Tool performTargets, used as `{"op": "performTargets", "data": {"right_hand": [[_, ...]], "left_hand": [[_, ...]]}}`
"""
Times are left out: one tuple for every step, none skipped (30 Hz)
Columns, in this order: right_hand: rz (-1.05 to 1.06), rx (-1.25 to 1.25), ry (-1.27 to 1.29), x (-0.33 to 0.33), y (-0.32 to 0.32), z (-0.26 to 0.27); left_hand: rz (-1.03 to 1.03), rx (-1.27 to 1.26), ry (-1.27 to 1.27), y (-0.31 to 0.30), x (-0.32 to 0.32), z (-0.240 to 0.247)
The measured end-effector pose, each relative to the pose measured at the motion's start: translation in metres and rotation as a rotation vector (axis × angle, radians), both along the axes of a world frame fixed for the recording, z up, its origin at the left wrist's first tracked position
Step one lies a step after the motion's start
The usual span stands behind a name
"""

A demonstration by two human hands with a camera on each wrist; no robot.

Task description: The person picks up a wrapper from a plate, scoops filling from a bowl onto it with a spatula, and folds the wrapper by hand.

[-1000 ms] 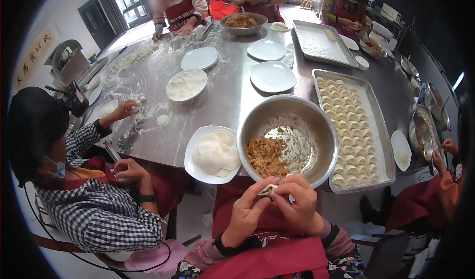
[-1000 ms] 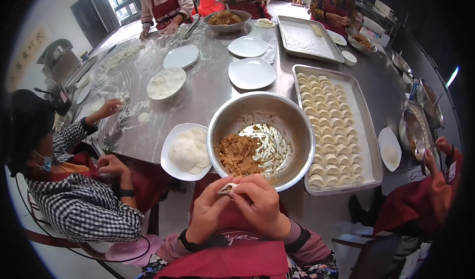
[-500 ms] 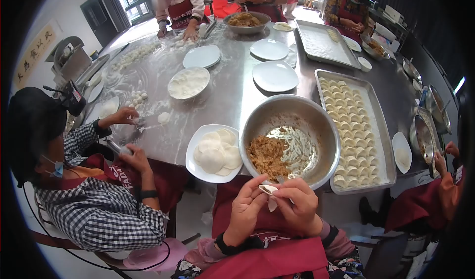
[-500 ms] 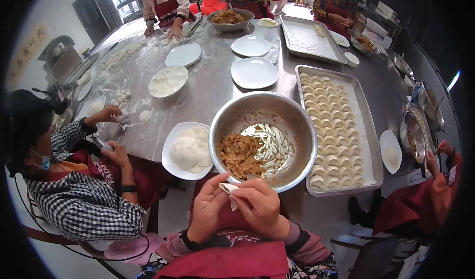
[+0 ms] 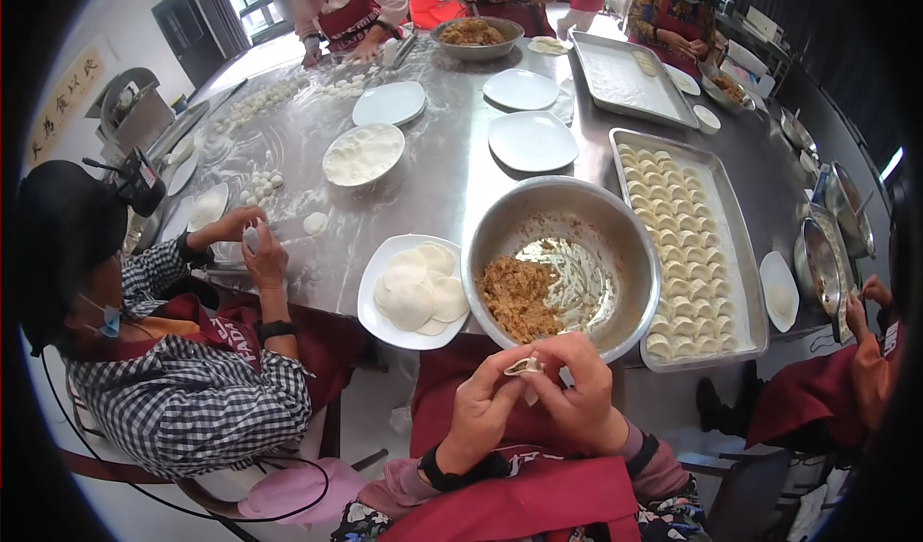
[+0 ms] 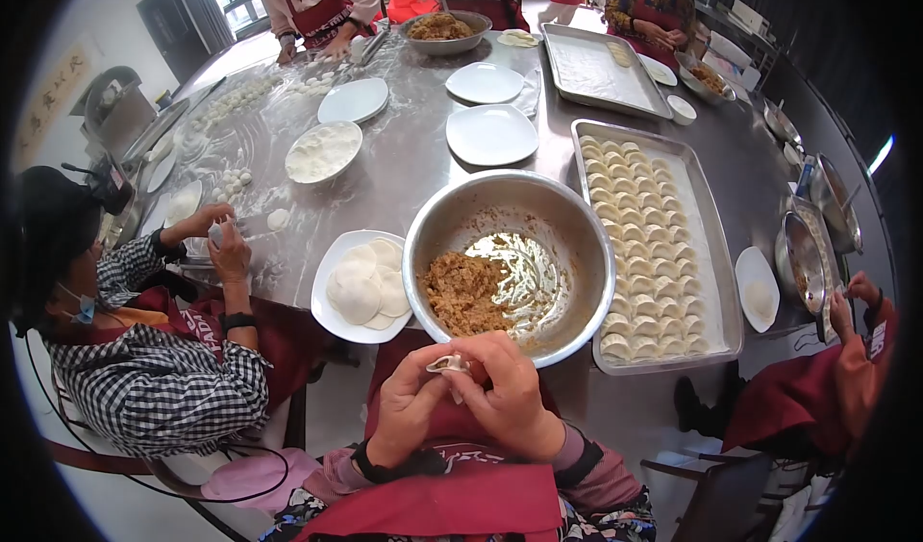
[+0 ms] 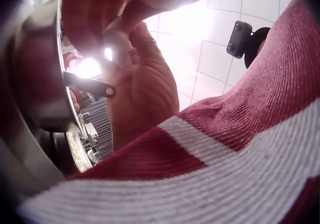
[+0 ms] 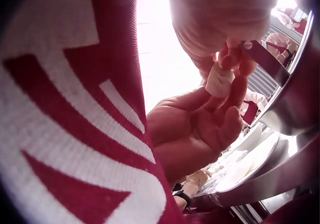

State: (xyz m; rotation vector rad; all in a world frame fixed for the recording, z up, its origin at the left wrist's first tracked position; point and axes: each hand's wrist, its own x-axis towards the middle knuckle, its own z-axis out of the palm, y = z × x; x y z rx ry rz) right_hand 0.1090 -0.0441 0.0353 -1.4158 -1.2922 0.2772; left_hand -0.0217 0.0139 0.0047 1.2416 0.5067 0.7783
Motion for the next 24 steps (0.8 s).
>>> {"op": "performTargets", "data": {"right_hand": [[-0.003, -0.023, 0.02, 0.0, 0.002, 0.002], [0.001, -0.016, 0.017, 0.001, 0.004, 0.001], [0.021, -0.009, -0.011, 0.003, 0.003, -0.002], [0.04, -0.008, -0.038, 0.005, 0.002, -0.005], [0.04, -0.013, -0.038, 0.005, 0.002, -0.006], [0.034, 0.061, -0.109, 0.006, 0.003, -0.007], [0.03, 0.138, -0.181, 0.006, 0.003, -0.009], [0.032, 0.143, -0.183, 0.006, 0.004, -0.012], [0.009, 0.175, -0.22, 0.005, 0.004, -0.015], [-0.015, 0.205, -0.258, 0.005, 0.005, -0.017], [-0.015, 0.207, -0.258, 0.004, 0.006, -0.014], [-0.019, 0.188, -0.263, 0.003, 0.006, -0.012], [-0.025, 0.165, -0.268, 0.003, 0.005, -0.01], [-0.029, 0.155, -0.267, 0.003, 0.003, -0.01], [-0.025, 0.137, -0.277, 0.003, 0.003, -0.01], [-0.017, 0.128, -0.289, 0.004, 0.005, -0.009], [-0.012, 0.134, -0.289, 0.004, 0.006, -0.01], [-0.001, 0.082, -0.227, 0.004, 0.004, -0.011], [0.009, 0.024, -0.163, 0.004, 0.003, -0.011], [0.008, 0.02, -0.161, 0.004, 0.001, -0.008], [0.021, -0.025, -0.084, 0.004, 0.0, -0.002], [0.034, -0.071, -0.006, 0.003, -0.002, 0.001], [0.014, -0.075, 0.01, 0.004, -0.002, 0.001], [0.018, -0.07, 0.005, 0.005, -0.001, 0.001]], "left_hand": [[0.004, 0.007, -0.003, 0.0, 0.001, 0.0], [0.013, -0.029, -0.018, 0.0, 0.003, 0.001], [0.022, -0.068, -0.033, -0.001, 0.003, 0.002], [0.024, -0.07, -0.034, 0.0, 0.004, 0.003], [0.018, -0.067, -0.037, 0.0, 0.005, 0.004], [0.01, -0.067, -0.039, -0.001, 0.005, 0.004], [0.011, -0.071, -0.038, -0.002, 0.004, 0.003], [-0.001, -0.119, -0.05, -0.001, 0.003, 0.002], [-0.012, -0.163, -0.063, 0.0, 0.003, 0.002], [-0.009, -0.155, -0.066, 0.002, 0.003, 0.001], [0.019, -0.163, -0.072, 0.001, 0.003, -0.001], [0.043, -0.176, -0.078, -0.001, 0.004, -0.003], [0.037, -0.184, -0.077, -0.002, 0.003, -0.002], [0.025, -0.131, -0.012, -0.002, 0.001, -0.002], [0.015, -0.075, 0.053, -0.002, 0.0, -0.001], [0.017, -0.072, 0.051, -0.002, 0.001, 0.001], [0.023, 0.032, 0.089, -0.001, 0.001, 0.003], [0.029, 0.136, 0.128, 0.0, 0.001, 0.005], [0.032, 0.137, 0.128, 0.0, 0.001, 0.006], [0.03, 0.08, 0.105, -0.001, 0.0, 0.006], [0.024, 0.021, 0.082, -0.002, 0.001, 0.006], [0.017, -0.039, 0.06, -0.004, 0.001, 0.004], [0.02, -0.014, 0.019, -0.005, 0.001, 0.003], [0.023, -0.01, 0.015, -0.006, 0.001, 0.002]]}}
